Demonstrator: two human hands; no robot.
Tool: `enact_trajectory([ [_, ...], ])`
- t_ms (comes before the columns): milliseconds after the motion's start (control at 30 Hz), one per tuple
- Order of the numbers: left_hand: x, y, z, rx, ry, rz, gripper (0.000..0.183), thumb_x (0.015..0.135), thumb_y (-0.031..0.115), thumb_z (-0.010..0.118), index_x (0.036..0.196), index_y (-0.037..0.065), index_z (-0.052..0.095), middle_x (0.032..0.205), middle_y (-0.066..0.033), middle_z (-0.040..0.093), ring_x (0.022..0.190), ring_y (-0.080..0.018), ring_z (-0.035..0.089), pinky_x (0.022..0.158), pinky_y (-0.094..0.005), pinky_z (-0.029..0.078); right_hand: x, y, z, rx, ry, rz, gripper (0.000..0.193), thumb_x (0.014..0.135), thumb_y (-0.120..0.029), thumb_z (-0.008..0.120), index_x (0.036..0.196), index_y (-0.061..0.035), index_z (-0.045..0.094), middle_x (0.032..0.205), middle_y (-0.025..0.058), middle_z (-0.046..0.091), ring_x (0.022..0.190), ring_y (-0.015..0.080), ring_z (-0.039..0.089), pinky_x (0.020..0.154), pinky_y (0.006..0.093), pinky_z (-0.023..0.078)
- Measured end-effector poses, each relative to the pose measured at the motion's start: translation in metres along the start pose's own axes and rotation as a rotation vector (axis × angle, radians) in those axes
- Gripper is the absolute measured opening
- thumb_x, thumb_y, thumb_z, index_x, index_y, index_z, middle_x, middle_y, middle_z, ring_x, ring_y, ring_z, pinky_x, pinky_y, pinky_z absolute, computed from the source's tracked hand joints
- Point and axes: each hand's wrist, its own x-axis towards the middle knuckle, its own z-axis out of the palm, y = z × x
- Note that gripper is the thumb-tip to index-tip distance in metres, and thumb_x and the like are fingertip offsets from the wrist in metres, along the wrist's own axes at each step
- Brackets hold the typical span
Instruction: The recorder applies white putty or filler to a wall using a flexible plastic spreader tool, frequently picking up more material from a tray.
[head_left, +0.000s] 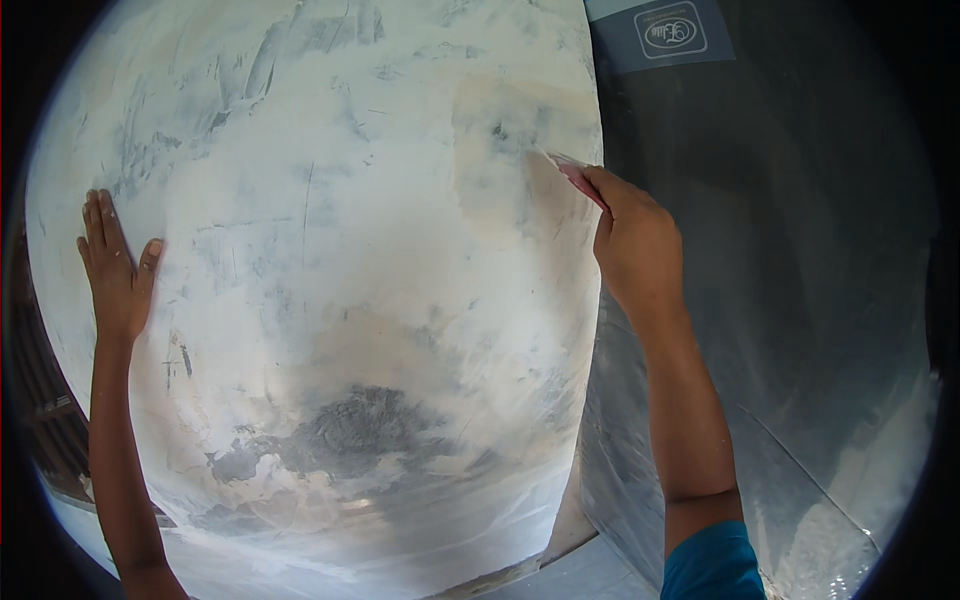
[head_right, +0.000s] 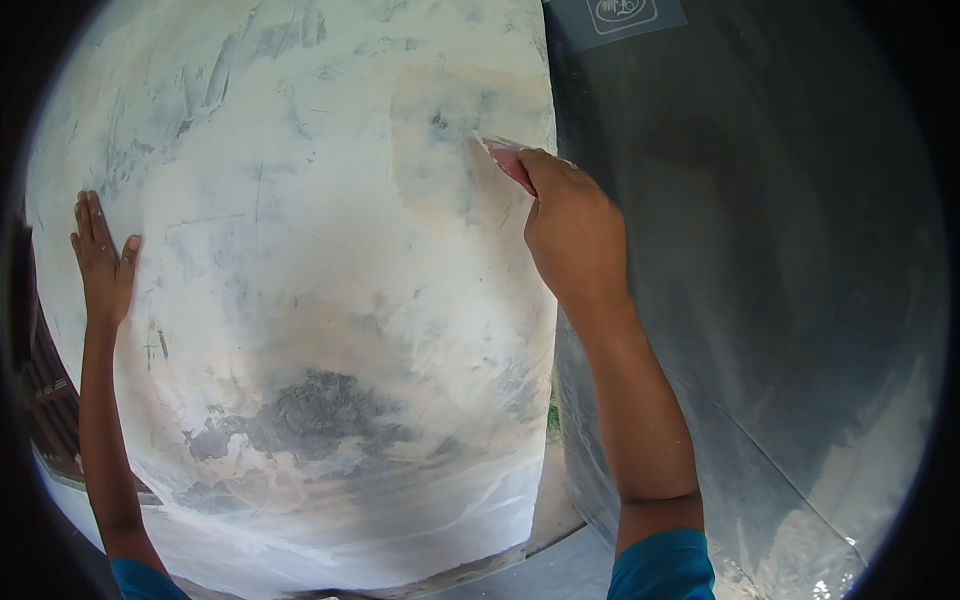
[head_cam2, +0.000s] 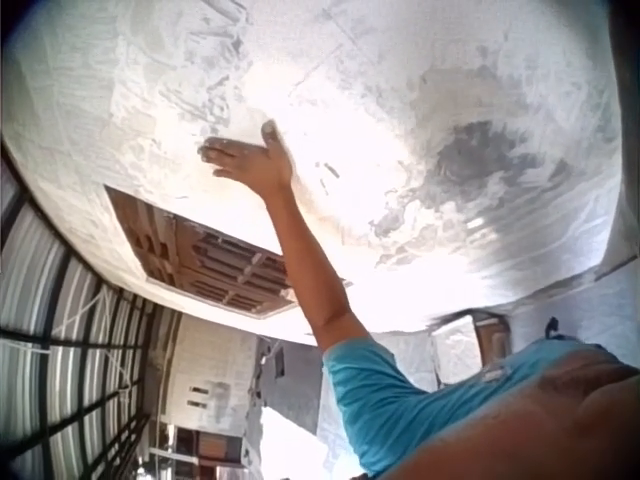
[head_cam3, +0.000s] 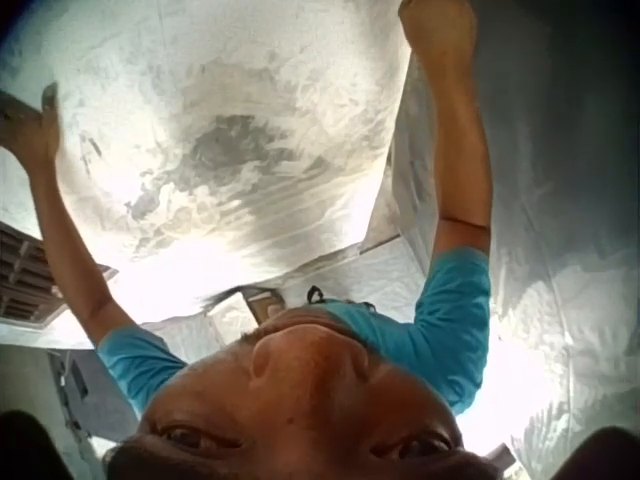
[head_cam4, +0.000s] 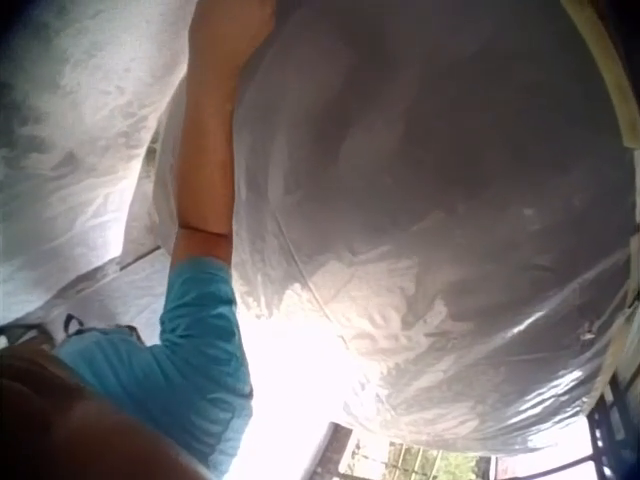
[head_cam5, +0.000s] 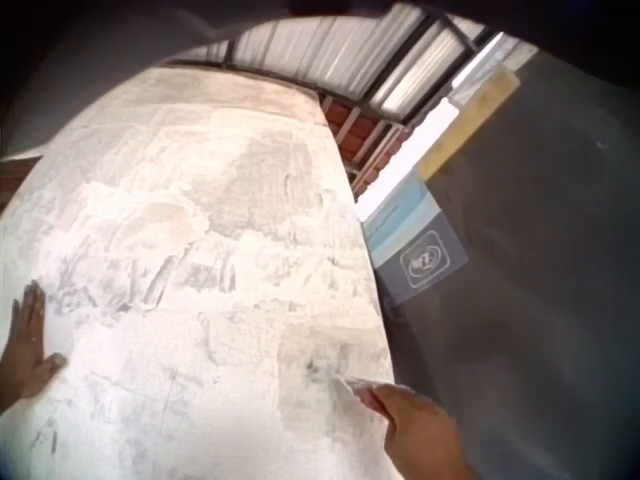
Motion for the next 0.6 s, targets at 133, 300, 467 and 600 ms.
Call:
enact_trajectory([
  [133, 0.001, 0.017, -0.006, -0.068, -0.035, 0.042, 0.090, 0.096, 0.069, 0.040, 0.162, 0.012, 0.018, 0.168, -0.0154, 0.019, 0.156, -0.0320, 0.017, 0.125, -0.0553, 0.010, 0.055, -0.012, 0.016, -0.022, 0.104, -0.198, 0.018, 0.089, -0.001, 0.056, 0.102, -0.0039, 0.066, 0.104, 0.0105, 0.073, 0.090, 0.0301, 0.070, 0.076, 0.0387, 0.057],
  [300, 0.001, 0.013, -0.008, -0.053, -0.046, 0.028, 0.084, 0.098, 0.067, 0.037, 0.163, 0.015, 0.020, 0.168, -0.0130, 0.021, 0.155, -0.0314, 0.019, 0.126, -0.0546, 0.010, 0.071, -0.044, 0.041, -0.038, 0.034, -0.295, 0.037, 0.086, 0.001, 0.060, 0.121, -0.0065, 0.067, 0.111, 0.0126, 0.073, 0.102, 0.0296, 0.069, 0.085, 0.0402, 0.057],
  [467, -0.004, 0.006, -0.009, -0.054, -0.042, 0.017, 0.081, 0.098, 0.066, 0.037, 0.163, 0.019, 0.021, 0.168, -0.0114, 0.023, 0.155, -0.0308, 0.022, 0.126, -0.0547, 0.011, -0.016, -0.036, 0.065, -0.034, 0.110, -0.479, 0.035, 0.086, -0.008, 0.062, 0.119, 0.0059, 0.063, 0.115, 0.0212, 0.070, 0.109, 0.0324, 0.068, 0.099, 0.0416, 0.053],
  [600, 0.001, 0.011, -0.004, -0.054, -0.031, 0.015, 0.080, 0.098, 0.066, 0.037, 0.162, 0.021, 0.021, 0.167, -0.0111, 0.024, 0.155, -0.0306, 0.022, 0.126, -0.0547, 0.011, -0.078, -0.032, 0.032, -0.012, -0.095, -0.406, 0.038, 0.084, 0.001, 0.063, 0.123, -0.0012, 0.065, 0.120, 0.0166, 0.071, 0.115, 0.0312, 0.067, 0.100, 0.0394, 0.053],
])
